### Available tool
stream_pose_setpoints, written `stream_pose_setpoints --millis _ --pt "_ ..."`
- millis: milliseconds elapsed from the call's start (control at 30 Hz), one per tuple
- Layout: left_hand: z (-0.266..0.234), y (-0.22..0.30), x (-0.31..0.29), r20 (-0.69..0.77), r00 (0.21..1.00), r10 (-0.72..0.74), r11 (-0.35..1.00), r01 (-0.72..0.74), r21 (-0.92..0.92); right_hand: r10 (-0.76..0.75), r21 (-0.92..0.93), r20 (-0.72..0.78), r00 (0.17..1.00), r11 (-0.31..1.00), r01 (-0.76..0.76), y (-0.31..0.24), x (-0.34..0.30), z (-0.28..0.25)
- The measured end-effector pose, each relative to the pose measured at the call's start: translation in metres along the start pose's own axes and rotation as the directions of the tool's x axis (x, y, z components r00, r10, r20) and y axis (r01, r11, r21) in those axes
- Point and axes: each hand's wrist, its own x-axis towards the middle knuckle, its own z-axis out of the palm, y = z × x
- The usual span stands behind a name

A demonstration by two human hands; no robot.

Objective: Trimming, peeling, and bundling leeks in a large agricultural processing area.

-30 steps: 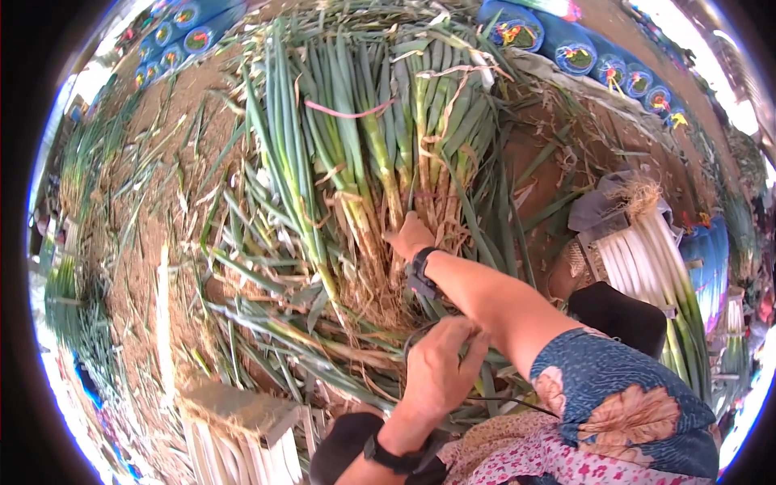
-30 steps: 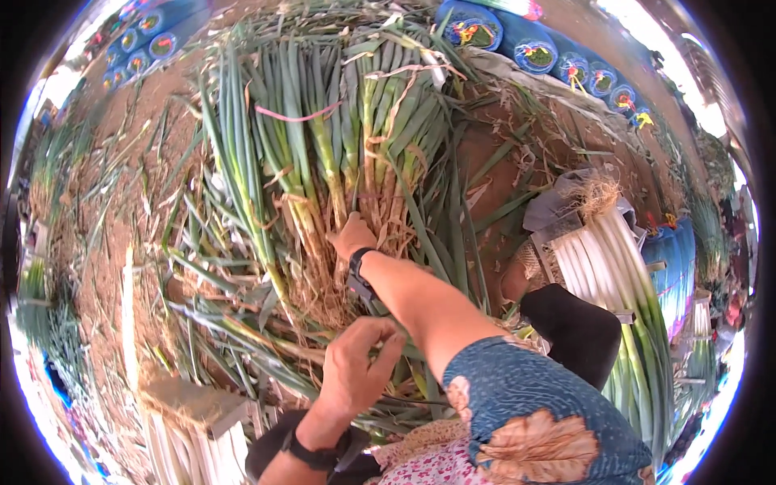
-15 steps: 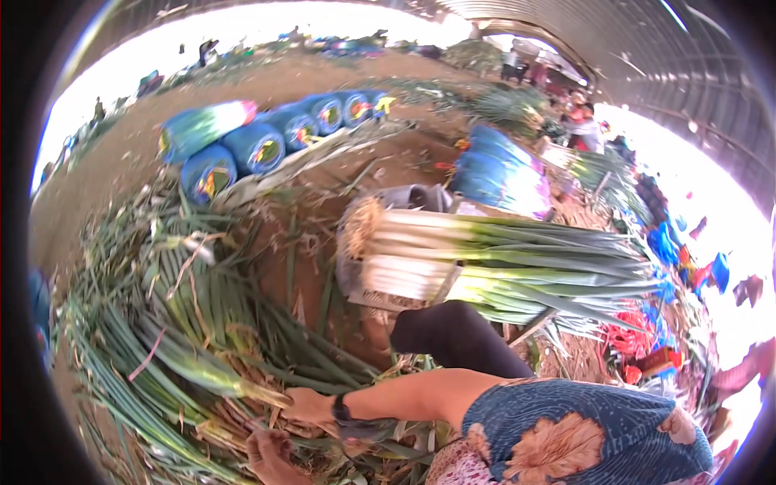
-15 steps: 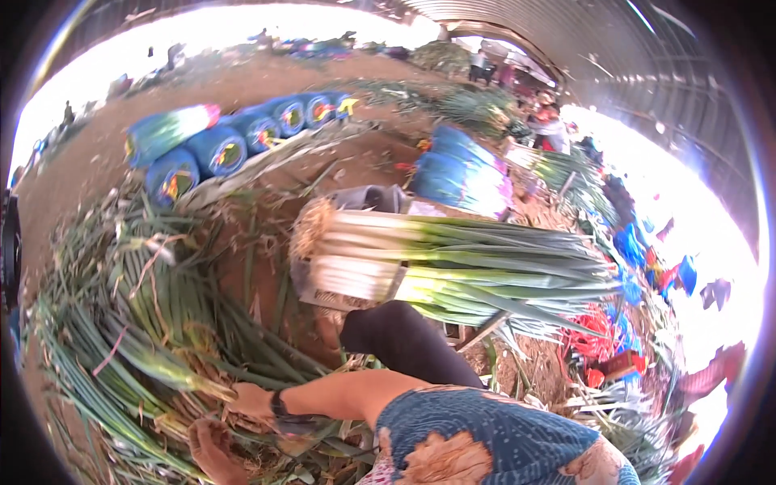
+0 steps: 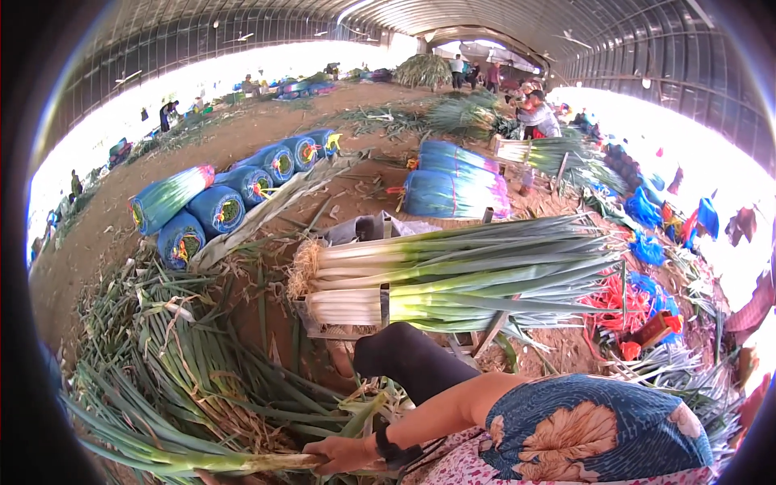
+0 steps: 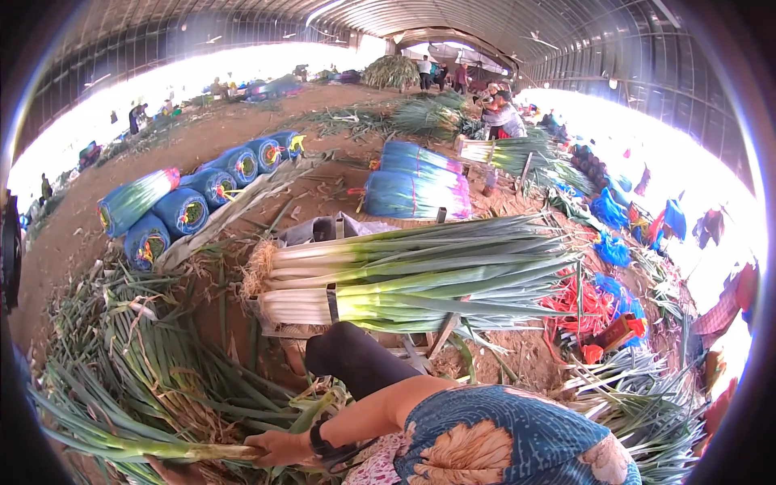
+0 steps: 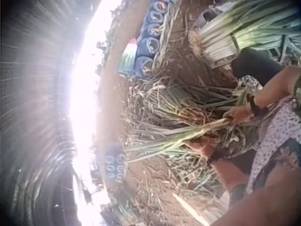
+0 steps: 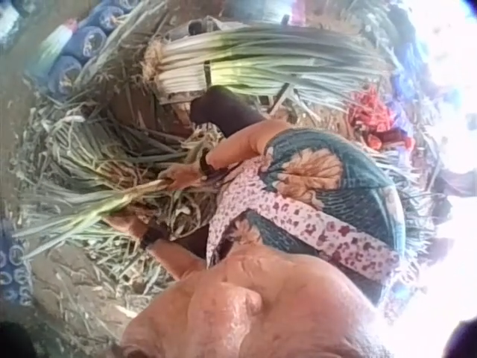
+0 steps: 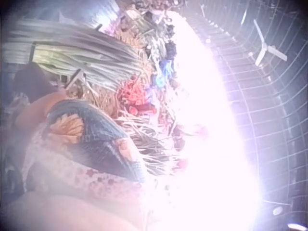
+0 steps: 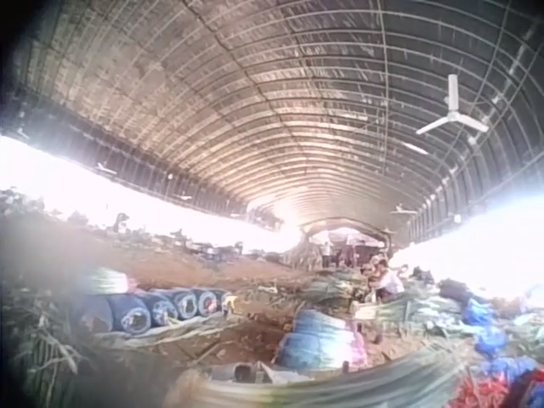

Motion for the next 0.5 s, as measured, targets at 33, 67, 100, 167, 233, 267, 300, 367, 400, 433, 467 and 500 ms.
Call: stream_pose_setpoints --millis 33,67,100,167,233,267,300,367,400,433,467,500 --pt "-0.025 -0.001 0.012 0.030 1.000 0.005 0.998 -0.007 0.054 0.093 0.063 0.083 0.992 0.993 -0.098 0.000 0.002 0.002" --pt "-0.018 0.001 0.004 0.026 1.000 0.001 0.999 -0.002 0.053 0.099 0.064 0.084 0.992 0.993 -0.104 -0.001 0.006 0.008" --pt "0.001 0.006 -0.009 0.013 1.000 0.021 0.999 -0.021 0.044 0.029 0.006 0.052 0.998 1.000 -0.029 -0.002 0.014 0.012" --pt "-0.044 -0.003 0.013 0.159 0.987 0.031 0.986 -0.056 0.155 -0.079 0.008 -0.002 0.997 0.997 0.079 -0.013 0.035 0.022" --pt "0.004 -0.001 -0.025 0.083 0.993 0.085 0.982 -0.098 0.161 -0.079 0.151 -0.033 0.996 0.985 0.083 -0.021 0.065 0.029" --pt "-0.018 -0.004 -0.017 0.217 0.976 -0.018 0.998 0.004 0.063 -0.053 0.236 -0.014 0.999 0.970 0.054 -0.026 0.077 0.039" --pt "-0.048 -0.022 -0.014 0.430 0.726 0.537 0.754 -0.641 0.143 -0.156 0.271 0.003 0.988 0.951 0.149 -0.030 0.085 0.052" --pt "-0.007 -0.009 -0.033 0.302 0.952 -0.043 0.996 0.016 0.090 -0.200 0.509 -0.130 0.971 0.827 0.239 -0.017 0.096 0.036" --pt "-0.053 -0.015 -0.005 0.353 0.893 -0.280 0.924 0.350 -0.151 -0.232 0.488 -0.196 0.953 0.820 0.300 -0.037 0.094 0.046" --pt "-0.047 -0.027 -0.014 0.315 0.949 -0.004 0.999 -0.010 0.043 -0.019 0.757 -0.034 0.999 0.653 0.038 -0.048 0.094 0.038" --pt "-0.044 -0.030 -0.019 0.434 0.890 0.138 0.986 -0.166 0.026 0.058 0.569 -0.123 0.991 0.822 0.023 -0.059 0.089 0.038" --pt "-0.014 -0.022 -0.014 0.237 0.967 -0.095 0.978 0.135 -0.161 0.067 0.539 -0.133 0.989 0.842 0.015 -0.065 0.083 0.030"
